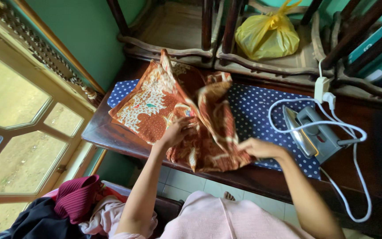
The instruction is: The person irons a patterned piece of fabric on a blue polka-dotted ironing board. They repeatedly smooth the fabric with their hands, use an iron to press it, and fold the fabric into a smaller rectangle.
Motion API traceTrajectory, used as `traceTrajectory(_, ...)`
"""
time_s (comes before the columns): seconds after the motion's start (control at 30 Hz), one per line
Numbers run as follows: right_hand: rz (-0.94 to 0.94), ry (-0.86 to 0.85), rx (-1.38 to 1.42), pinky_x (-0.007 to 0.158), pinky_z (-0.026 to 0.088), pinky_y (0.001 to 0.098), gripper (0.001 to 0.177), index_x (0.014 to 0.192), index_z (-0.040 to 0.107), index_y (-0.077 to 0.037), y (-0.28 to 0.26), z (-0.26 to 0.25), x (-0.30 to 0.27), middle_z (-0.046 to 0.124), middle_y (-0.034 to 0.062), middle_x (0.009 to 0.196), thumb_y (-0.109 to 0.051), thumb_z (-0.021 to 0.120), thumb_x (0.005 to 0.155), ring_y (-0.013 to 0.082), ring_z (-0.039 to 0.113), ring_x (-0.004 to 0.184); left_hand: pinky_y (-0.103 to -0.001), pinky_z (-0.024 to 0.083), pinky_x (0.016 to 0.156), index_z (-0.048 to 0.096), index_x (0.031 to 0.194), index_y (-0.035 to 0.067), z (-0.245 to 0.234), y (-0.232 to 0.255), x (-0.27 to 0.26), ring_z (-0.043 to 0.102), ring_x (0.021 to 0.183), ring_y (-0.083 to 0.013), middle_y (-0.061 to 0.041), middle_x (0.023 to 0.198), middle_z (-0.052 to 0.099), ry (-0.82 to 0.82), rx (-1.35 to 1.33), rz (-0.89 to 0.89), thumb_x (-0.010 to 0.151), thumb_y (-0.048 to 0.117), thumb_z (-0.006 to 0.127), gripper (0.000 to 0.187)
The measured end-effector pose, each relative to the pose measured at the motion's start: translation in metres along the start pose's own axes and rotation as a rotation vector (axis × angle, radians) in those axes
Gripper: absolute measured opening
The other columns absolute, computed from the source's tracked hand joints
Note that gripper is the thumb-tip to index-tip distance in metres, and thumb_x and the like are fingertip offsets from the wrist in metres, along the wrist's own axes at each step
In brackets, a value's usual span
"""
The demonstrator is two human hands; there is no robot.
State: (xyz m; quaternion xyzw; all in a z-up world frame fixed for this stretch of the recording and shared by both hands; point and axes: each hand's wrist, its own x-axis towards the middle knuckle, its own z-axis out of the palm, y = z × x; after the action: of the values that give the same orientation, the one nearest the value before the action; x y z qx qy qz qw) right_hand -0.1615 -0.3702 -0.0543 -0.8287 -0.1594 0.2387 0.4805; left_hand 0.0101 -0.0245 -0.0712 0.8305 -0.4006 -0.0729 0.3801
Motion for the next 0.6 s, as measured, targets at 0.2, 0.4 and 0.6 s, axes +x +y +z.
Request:
traceTrajectory(0.2, 0.228, 0.060, -0.224, 0.079, 0.061, 0.0304, 0.016, 0.091, 0.072, 0.000, -0.047, -0.014, 0.009, 0.075, 0.0090, 0.089, -0.012, 0.062, 0.095, 0.0189, 0.076, 0.082, -0.040, 0.053, 0.096, 0.073, 0.117, 0.007, -0.001, 0.012, -0.003, 0.064, 0.113, -0.0286, -0.009, 0.127, 0.066, 0.047, 0.123, 0.015, 0.093, 0.025, 0.071, 0.030)
traceTrajectory(0.4, 0.216, 0.718, -0.215, 0.098, 0.060, 0.0360, 0.041, 0.131, 0.060, -0.007, -0.053, -0.004, 0.163, 0.071, 0.0132, 0.128, -0.041, 0.052, 0.109, 0.0246, 0.069, 0.120, -0.044, 0.055, 0.082, 0.074, 0.110, 0.005, -0.027, 0.038, -0.011, 0.067, 0.094, -0.0310, -0.012, 0.104, 0.070, 0.063, 0.047, -0.033, 0.093, 0.025, 0.071, 0.026)
traceTrajectory(0.6, 0.502, 0.781, -0.681, 0.084, 0.057, 0.0365, 0.081, 0.142, 0.048, 0.005, -0.025, -0.009, 0.202, 0.059, 0.0246, 0.131, -0.045, 0.080, 0.085, 0.0298, 0.063, 0.110, -0.043, 0.055, 0.080, 0.075, 0.104, 0.006, -0.049, 0.050, -0.011, 0.069, 0.090, -0.0292, -0.012, 0.098, 0.073, -0.011, -0.283, -0.105, 0.095, 0.021, 0.070, 0.018)
